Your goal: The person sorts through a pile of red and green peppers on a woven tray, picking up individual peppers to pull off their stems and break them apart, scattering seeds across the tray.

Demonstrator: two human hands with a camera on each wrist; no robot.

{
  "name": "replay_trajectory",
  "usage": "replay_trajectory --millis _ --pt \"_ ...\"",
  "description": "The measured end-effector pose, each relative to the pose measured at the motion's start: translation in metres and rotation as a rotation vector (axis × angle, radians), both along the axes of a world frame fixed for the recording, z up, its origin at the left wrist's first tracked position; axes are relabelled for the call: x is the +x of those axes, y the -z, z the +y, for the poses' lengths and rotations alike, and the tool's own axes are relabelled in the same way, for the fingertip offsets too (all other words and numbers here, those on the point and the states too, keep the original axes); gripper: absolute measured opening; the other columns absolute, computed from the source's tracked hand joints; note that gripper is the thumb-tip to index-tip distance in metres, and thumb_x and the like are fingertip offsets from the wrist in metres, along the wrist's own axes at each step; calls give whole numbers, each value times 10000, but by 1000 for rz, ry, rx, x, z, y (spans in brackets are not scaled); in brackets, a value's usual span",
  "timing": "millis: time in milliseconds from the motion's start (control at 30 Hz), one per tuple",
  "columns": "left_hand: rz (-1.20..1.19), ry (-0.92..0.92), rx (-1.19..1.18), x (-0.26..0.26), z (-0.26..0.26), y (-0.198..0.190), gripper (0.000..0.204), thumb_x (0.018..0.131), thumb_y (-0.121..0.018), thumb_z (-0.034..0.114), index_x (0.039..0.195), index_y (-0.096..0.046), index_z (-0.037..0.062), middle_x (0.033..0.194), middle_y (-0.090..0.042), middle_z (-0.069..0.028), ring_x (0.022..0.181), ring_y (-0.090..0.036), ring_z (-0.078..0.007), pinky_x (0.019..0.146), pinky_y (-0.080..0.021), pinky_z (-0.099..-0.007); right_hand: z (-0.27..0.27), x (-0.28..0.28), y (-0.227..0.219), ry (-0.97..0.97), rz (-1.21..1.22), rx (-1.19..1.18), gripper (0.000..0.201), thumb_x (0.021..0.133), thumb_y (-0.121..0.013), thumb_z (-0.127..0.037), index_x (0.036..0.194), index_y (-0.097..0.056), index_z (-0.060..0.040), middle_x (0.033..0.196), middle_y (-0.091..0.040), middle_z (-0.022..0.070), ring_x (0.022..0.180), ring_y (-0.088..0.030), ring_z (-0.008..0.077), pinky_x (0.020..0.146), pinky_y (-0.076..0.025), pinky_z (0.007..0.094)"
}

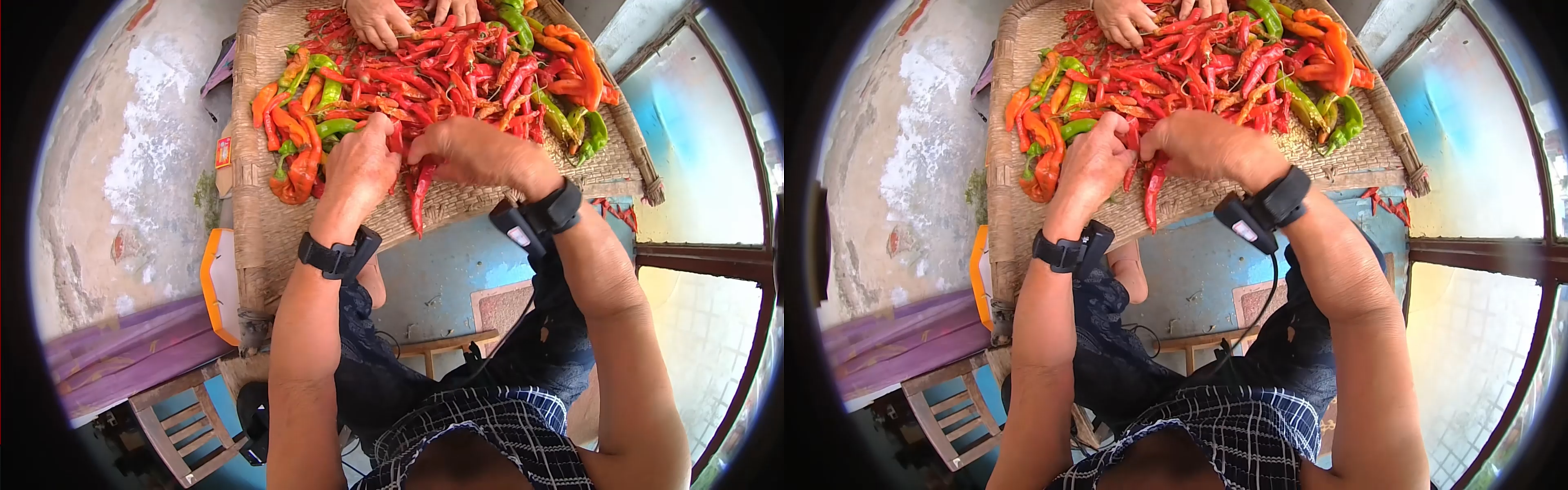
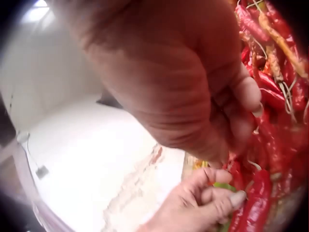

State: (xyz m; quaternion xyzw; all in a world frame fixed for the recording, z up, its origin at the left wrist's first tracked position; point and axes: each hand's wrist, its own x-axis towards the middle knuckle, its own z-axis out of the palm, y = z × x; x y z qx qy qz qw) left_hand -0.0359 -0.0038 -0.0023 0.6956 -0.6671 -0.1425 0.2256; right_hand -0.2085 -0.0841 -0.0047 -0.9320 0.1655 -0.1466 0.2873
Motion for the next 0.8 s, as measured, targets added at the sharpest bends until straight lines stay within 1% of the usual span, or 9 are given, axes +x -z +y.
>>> replay_trajectory --millis 267,400,467,500,567,600,667,733,800 --pt "60 26 -55 4 3 4 218 780 -650 97 932 -511 29 713 -630 -145 686 -622 -324 605 -459 -395 -5 -4 -2 12 -107 -75 155 719 -658 -58 874 -658 -67 762 -643 147 770 -639 310 669 -504 378" --pt "-18 13 8 1 1 3 234 772 -668 111 927 -510 33 698 -616 -141 679 -613 -332 601 -456 -398 -24 -16 -25 173 -235 334 149 812 -670 -149 910 -662 -37 691 -630 87 644 -582 133 598 -482 289" --pt "-41 4 -7 0 1 7 237 766 -672 105 924 -509 36 698 -614 -139 679 -611 -332 600 -455 -401 -24 -21 -35 494 -399 464 183 838 -648 -172 955 -649 -31 666 -623 89 632 -587 146 576 -479 286" --pt "-67 -3 -22 -1 1 8 239 761 -675 100 921 -509 38 699 -612 -138 678 -609 -333 598 -454 -404 -29 -22 -34 494 -399 466 183 838 -648 -172 955 -649 -31 666 -623 89 632 -587 146 576 -479 286" --pt "-71 -8 -22 0 1 9 236 759 -669 83 929 -511 40 706 -614 -132 671 -611 -318 595 -454 -395 -42 -22 -26 814 -437 85 210 842 -632 -170 997 -632 -28 691 -637 100 652 -612 169 592 -494 303" --pt "-74 -12 -24 0 1 8 235 757 -662 67 938 -514 41 714 -616 -126 664 -612 -303 592 -453 -386 -40 -20 -22 816 -438 86 210 842 -632 -170 997 -632 -28 691 -637 100 652 -612 169 592 -494 303" --pt "1 -2 -53 7 -2 5 223 764 -643 54 948 -518 42 707 -615 -105 638 -600 -247 577 -446 -352 -35 -12 -10 434 -436 -59 183 823 -640 -158 950 -636 -26 706 -645 108 672 -634 201 638 -510 323" --pt "78 7 -81 15 -4 1 213 772 -624 41 958 -522 43 700 -613 -84 613 -589 -192 562 -439 -318 -14 -6 -11 123 -211 100 153 759 -672 -140 877 -652 -45 761 -663 122 715 -656 277 679 -514 358" --pt "370 -47 20 22 -5 -6 191 789 -587 32 970 -527 35 689 -583 -23 593 -521 -86 532 -403 -251 2 -3 -3 89 70 33 143 736 -679 -137 850 -660 -53 784 -661 137 739 -652 314 666 -512 375"
